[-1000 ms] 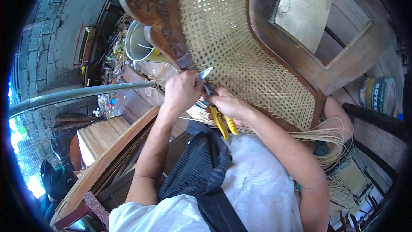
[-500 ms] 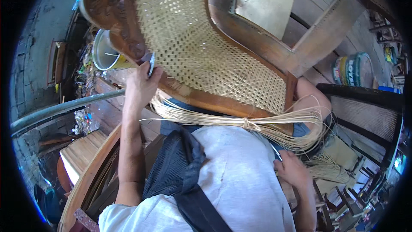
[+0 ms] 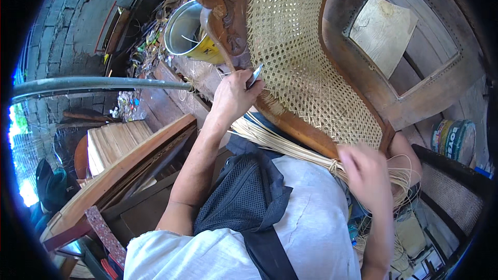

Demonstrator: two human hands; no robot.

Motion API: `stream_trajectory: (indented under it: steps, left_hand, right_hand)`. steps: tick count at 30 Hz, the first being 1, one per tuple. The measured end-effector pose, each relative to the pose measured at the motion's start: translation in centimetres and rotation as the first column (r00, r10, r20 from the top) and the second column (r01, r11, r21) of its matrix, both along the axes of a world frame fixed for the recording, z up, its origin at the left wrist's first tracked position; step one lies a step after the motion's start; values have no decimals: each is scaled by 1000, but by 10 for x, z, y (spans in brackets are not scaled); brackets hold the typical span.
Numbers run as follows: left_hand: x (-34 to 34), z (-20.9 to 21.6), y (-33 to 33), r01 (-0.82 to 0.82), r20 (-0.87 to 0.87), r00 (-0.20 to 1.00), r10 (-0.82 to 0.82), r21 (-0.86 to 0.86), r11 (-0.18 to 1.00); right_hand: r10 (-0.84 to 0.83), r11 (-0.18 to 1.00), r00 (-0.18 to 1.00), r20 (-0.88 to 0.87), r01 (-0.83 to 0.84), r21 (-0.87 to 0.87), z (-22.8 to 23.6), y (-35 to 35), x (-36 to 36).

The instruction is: Replacing the cane webbing on a wooden chair back using rattan strips and tools.

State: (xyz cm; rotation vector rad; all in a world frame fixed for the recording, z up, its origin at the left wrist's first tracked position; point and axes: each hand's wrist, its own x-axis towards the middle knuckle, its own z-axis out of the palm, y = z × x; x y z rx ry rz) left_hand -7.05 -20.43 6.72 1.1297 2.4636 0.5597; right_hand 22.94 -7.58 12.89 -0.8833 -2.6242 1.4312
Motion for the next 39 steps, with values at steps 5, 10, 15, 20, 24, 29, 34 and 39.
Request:
stream_trajectory:
  steps: [5,10,15,20,24,29,34,39]
  left_hand:
    - [3,-4,1,0,-3,1000,0,14,1000]
    - [6,-5,5,-26,39,999,25,19,999]
    - [7,-3,4,-45,-10,999,44,-50,998]
    - [12,3,13,-43,-110,993,32,-97,994]
    - [5,2,10,-110,-1,994,110,-33,993]
    - [-25,-5,-12,-454,301,885,355,390,801]
    - [-46,-10,-39,-532,345,841,417,385,754]
    - [-41,-12,-49,-535,365,834,415,345,771]
  right_hand:
    - [-5,1000,949,-314,8,7,-100,10,-113]
    - [83,995,925,-371,-60,75,-137,-8,-166]
    - [148,964,945,-293,-72,254,-141,-15,-172]
    - [249,905,877,-411,-59,421,-154,-9,-168]
    - [262,908,862,-434,-67,414,-146,-5,-168]
    - [213,963,853,-477,-103,248,-136,-1,-165]
    - [220,965,888,-404,-138,222,-132,1,-168]
    - [272,947,893,-358,-184,262,-129,2,-168]
